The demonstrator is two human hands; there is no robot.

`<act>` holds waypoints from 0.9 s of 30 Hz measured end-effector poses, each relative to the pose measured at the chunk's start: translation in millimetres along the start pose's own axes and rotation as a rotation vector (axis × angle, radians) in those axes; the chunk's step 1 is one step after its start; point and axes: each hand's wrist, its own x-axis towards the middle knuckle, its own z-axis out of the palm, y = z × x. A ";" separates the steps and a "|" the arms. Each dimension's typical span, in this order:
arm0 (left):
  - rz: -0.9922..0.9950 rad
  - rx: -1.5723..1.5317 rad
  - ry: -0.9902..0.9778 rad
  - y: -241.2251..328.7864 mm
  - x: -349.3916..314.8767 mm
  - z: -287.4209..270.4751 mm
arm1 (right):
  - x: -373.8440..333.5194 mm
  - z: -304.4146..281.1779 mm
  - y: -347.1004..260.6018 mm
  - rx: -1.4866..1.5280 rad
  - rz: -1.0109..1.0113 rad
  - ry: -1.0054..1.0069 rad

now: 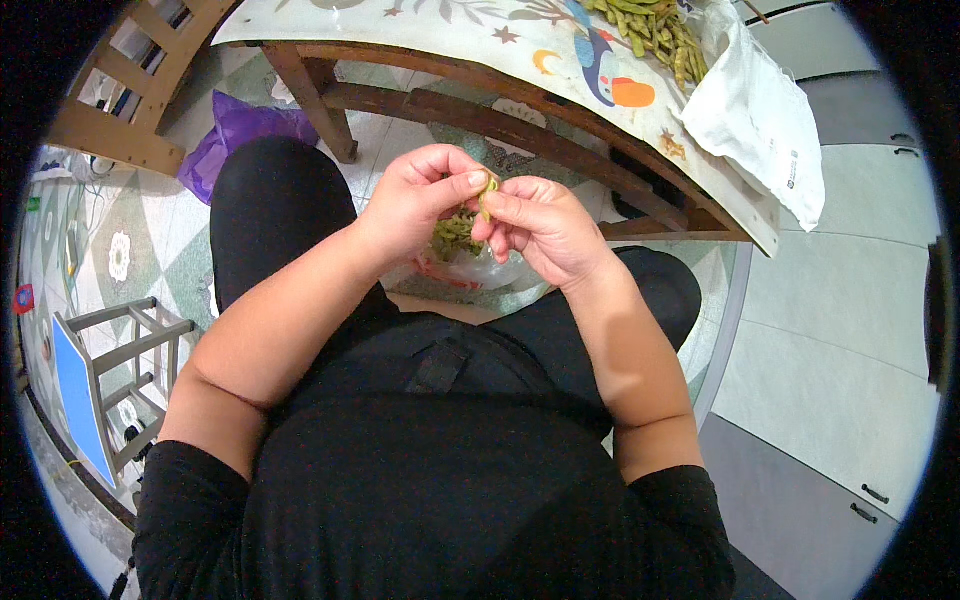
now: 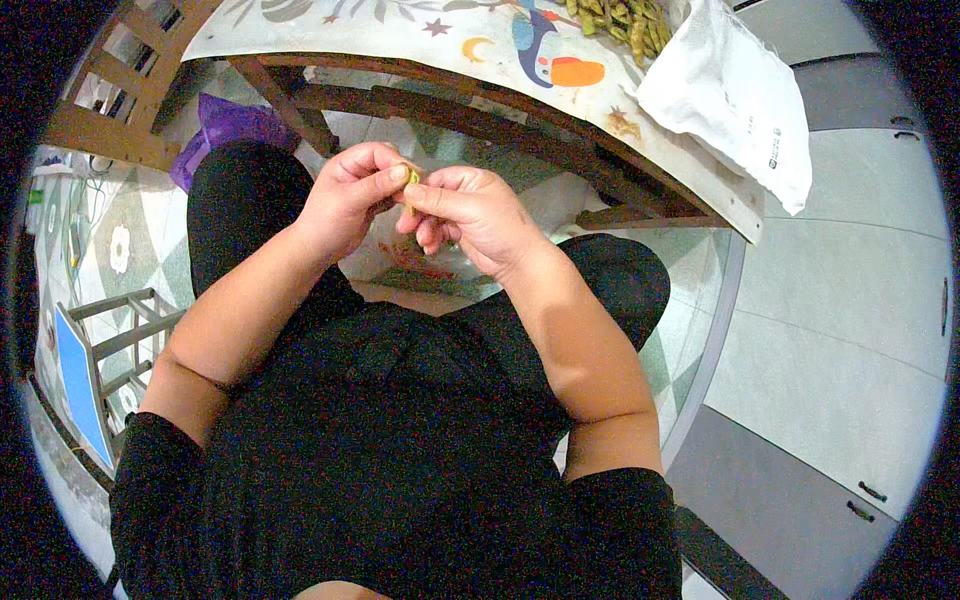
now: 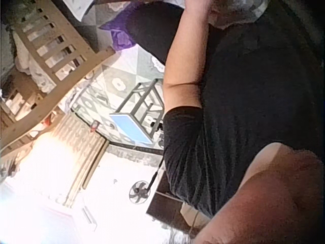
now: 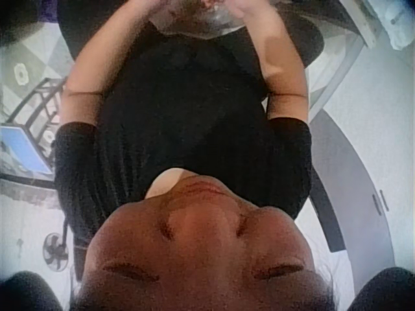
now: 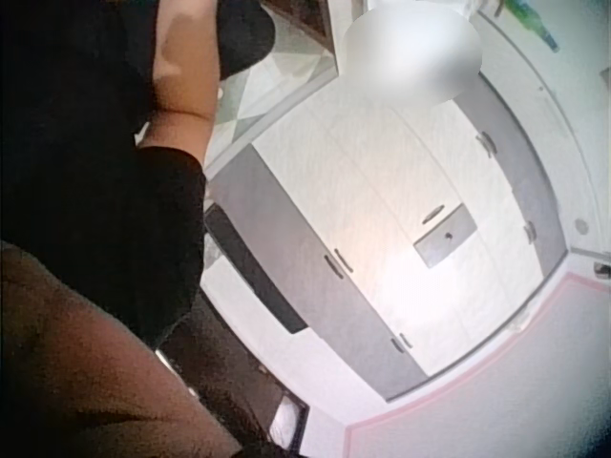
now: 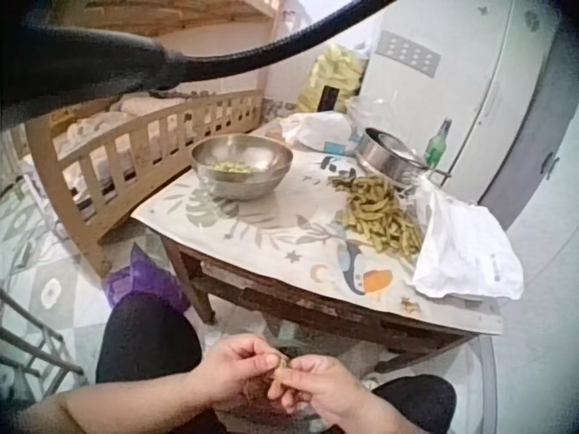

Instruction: The person sits on the floor and shells edamame beans by hand. They pick up pods from a pile on a table, squeeze the beans out into a metal bowl, and discard the empty pods into a plastic bag on the floor.

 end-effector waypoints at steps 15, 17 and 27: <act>-0.296 -0.529 0.054 -9.0 6.4 -6.6 | 16.3 -2.7 9.9 -0.155 -0.100 0.120; -0.314 -0.487 0.102 -10.8 7.0 -8.2 | 18.3 -8.9 15.2 -0.289 -0.149 0.218; -0.332 -0.379 0.243 -19.7 8.0 -9.1 | 27.6 -9.8 29.2 -0.819 -0.447 0.476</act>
